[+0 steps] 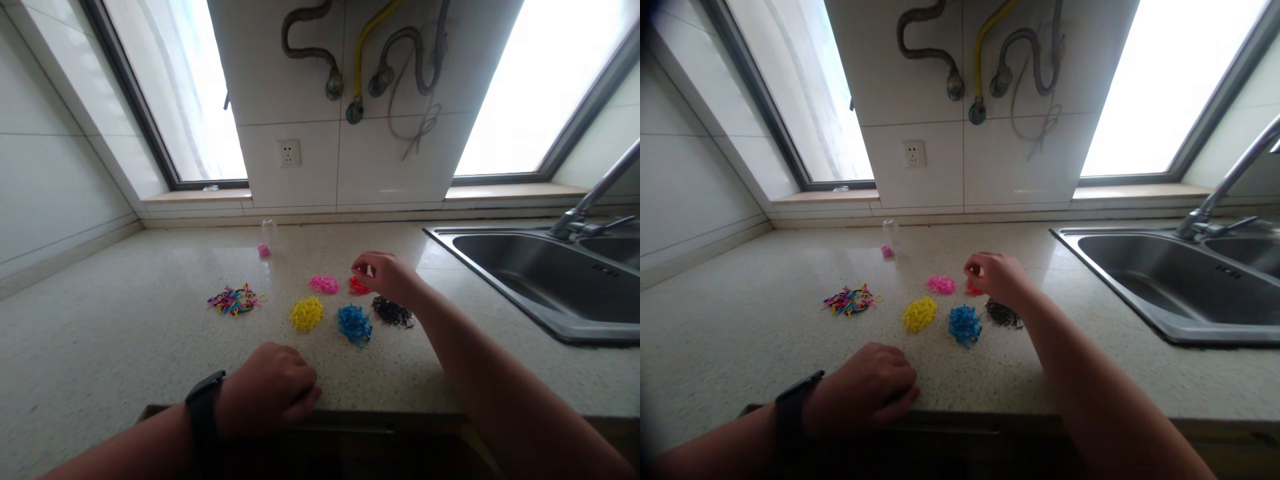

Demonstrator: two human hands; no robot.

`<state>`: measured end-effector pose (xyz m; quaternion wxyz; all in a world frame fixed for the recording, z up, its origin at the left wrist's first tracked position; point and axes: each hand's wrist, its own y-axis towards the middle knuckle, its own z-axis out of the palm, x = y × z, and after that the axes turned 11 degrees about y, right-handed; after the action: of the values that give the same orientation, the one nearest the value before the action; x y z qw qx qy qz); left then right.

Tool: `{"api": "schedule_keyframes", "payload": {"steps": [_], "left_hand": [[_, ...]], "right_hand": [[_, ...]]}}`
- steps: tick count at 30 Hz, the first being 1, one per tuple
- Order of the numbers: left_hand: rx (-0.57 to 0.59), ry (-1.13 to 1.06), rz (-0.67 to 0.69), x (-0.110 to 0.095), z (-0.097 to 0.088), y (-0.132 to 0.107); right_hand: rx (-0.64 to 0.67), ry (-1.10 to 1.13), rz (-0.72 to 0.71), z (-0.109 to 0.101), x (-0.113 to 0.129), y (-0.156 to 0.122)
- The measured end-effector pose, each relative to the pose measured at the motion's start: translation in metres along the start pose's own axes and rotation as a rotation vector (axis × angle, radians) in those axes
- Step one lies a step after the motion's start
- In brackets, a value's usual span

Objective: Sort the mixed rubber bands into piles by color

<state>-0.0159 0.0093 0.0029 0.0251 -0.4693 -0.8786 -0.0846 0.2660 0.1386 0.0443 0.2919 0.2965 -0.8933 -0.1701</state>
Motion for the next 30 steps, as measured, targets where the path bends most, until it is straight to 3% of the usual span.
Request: {"api": "schedule_keyframes", "payload": {"steps": [3,7,11,15,23,26,30], "left_hand": [[-0.011,0.008,0.016,0.001,0.0,-0.001],[-0.018,0.011,0.046,0.003,-0.001,-0.001],[0.007,0.013,0.072,0.006,-0.004,-0.001],[0.002,-0.004,0.096,0.009,-0.006,-0.002],[0.008,-0.071,0.136,0.022,-0.009,-0.004],[-0.045,-0.059,0.018,0.038,-0.015,-0.006],[-0.201,-0.062,-0.335,0.065,-0.019,-0.009]], "right_hand": [[-0.132,-0.031,0.093,-0.014,-0.036,-0.001],[-0.204,-0.008,0.227,-0.019,-0.084,-0.006],[-0.114,0.077,0.322,-0.011,-0.118,-0.012],[0.018,0.18,0.405,-0.004,-0.134,-0.015],[-0.043,0.244,0.472,-0.007,-0.133,-0.014],[-0.048,0.252,0.475,-0.006,-0.135,-0.014],[-0.038,0.243,0.487,-0.005,-0.138,-0.014]]}}
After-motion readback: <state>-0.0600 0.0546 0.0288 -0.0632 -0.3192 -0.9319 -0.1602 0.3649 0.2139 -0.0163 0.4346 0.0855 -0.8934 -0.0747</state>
